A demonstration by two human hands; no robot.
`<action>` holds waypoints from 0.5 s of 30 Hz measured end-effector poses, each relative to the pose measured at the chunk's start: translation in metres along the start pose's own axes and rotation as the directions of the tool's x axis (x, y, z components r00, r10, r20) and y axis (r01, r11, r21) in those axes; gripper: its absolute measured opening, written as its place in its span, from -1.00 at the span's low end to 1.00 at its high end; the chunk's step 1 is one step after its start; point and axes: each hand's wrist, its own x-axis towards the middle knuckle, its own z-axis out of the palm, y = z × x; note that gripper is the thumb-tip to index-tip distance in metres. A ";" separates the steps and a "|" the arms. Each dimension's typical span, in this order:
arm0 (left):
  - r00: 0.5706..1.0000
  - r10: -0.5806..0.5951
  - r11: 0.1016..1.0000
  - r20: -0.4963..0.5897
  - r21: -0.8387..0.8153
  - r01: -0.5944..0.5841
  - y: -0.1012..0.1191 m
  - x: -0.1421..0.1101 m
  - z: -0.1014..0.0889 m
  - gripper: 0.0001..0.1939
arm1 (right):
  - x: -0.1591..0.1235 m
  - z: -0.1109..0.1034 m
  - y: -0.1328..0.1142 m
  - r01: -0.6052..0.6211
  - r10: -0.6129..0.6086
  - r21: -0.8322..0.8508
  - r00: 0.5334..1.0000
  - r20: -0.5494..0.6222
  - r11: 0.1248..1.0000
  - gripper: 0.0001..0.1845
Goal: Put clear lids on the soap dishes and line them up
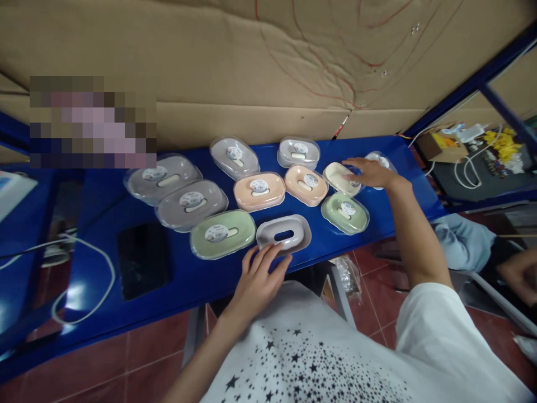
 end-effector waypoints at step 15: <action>0.997 -0.063 0.998 0.041 -0.021 0.063 -0.004 0.001 0.007 -0.67 | 0.060 0.022 0.013 -0.114 0.128 0.071 0.961 -0.246 0.991 -0.29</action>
